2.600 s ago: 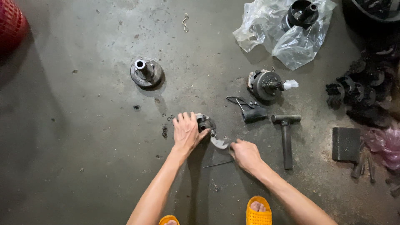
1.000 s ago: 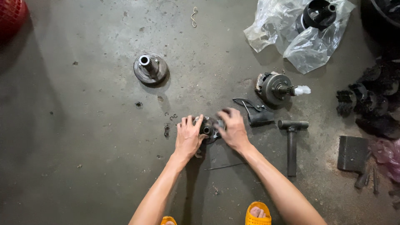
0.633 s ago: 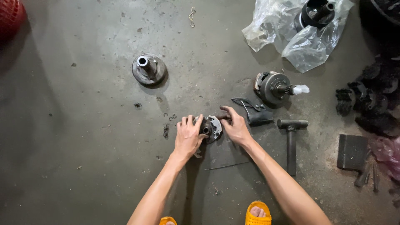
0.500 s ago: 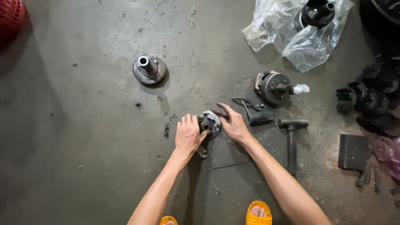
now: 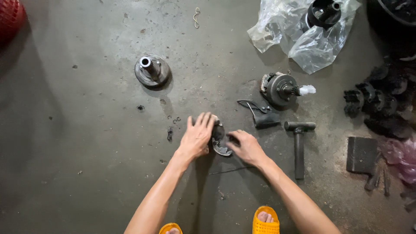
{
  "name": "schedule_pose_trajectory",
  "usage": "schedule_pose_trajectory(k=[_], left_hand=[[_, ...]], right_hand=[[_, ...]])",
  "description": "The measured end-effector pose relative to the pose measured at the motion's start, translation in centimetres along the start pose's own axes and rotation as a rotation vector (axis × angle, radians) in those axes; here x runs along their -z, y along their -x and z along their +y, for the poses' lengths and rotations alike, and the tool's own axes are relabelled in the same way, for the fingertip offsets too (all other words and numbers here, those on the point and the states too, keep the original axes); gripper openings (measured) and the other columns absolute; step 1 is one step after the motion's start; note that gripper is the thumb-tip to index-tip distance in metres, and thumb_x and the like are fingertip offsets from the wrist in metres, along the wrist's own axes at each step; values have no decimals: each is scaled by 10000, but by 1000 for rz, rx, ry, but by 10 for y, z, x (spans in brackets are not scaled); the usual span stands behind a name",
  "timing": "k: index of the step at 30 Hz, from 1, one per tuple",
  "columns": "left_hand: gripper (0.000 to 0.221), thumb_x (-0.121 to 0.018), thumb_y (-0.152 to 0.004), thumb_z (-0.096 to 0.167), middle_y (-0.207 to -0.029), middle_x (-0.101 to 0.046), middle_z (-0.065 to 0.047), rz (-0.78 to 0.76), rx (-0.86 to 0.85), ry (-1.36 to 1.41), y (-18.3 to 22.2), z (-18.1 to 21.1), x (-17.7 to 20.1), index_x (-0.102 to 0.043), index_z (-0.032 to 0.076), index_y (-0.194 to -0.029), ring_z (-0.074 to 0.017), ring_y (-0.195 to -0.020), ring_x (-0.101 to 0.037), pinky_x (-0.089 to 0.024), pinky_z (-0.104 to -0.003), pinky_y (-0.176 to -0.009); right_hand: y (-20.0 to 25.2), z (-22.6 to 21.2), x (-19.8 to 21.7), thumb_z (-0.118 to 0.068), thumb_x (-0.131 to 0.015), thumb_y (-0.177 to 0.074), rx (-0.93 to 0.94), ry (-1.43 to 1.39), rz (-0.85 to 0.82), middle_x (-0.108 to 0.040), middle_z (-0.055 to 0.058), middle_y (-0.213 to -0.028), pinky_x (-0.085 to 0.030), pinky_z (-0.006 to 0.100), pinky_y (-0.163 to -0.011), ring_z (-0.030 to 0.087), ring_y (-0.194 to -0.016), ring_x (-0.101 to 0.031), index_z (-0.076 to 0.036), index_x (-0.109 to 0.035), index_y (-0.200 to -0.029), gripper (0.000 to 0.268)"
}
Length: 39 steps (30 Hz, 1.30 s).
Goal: Assembling a motorcycle clutch by installing weights and springs onto a hub
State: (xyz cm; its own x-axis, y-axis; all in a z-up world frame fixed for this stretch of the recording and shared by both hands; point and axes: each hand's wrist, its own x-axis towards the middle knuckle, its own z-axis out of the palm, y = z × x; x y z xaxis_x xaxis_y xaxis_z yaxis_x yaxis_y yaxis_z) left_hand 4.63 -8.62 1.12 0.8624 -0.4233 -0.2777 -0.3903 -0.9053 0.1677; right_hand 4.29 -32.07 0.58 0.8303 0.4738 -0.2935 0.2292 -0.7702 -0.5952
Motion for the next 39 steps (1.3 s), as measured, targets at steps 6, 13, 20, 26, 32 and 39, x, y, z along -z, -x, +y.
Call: schedule_pose_trajectory(k=[6, 13, 20, 26, 32, 39], left_hand=[[1244, -911, -624, 602, -1485, -387, -305, 98, 235, 237, 28, 9, -6, -342, -77, -1498, -409, -1361, -434, -403, -652, -1059], [1208, -937, -575, 451, -1488, -415, -262, 87, 198, 152, 28, 1, -20, -356, -55, -1507, -370, -1353, -435, -380, -585, -1070], [1249, -937, -556, 488, -1487, -393, -265, 74, 173, 142, 25, -2, -27, -347, -61, -1510, -380, -1351, -414, -387, -569, -1048], [1210, -926, -565, 464, -1463, -404, -255, 99, 163, 141, 26, -3, -28, -361, -58, -1499, -376, -1335, -425, -399, -542, -1027], [1197, -925, -582, 460, -1470, -407, -249, 103, 167, 148, 29, -1, -21, -358, -57, -1500, -373, -1346, -422, -386, -549, -1040], [1235, -947, -541, 510, -1474, -419, -255, 151, 181, 105, 27, 1, -28, -388, -51, -1490, -375, -1350, -425, -376, -576, -1069]], right_hand=[[-2, 15, -10, -294, -707, -917, 125, 176, 6, -640, 92, -922, -571, 451, -831, 326, -930, -671, -145, -726, -1090, 229], [-54, 14, -32, -265, -725, -897, 180, 212, 163, -576, 64, -923, -566, 418, -801, 299, -912, -627, -172, -672, -1143, 268], [-68, 8, -40, -233, -693, -888, 220, 274, 108, -552, 67, -897, -553, 417, -794, 296, -903, -612, -143, -669, -1017, 160], [-56, -19, -9, -290, -732, -871, 165, 230, 69, -587, 111, -974, -558, 457, -839, 325, -959, -633, -116, -645, -1188, 372], [-30, 10, -2, -411, -876, -692, 143, 619, 83, -568, 118, -1142, -509, 441, -878, 309, -1096, -576, -158, -489, -1416, 859], [-40, 12, -2, -151, -813, -826, -57, -64, 289, -725, 156, -949, -594, 425, -805, 348, -928, -728, -78, -736, -1104, 298]])
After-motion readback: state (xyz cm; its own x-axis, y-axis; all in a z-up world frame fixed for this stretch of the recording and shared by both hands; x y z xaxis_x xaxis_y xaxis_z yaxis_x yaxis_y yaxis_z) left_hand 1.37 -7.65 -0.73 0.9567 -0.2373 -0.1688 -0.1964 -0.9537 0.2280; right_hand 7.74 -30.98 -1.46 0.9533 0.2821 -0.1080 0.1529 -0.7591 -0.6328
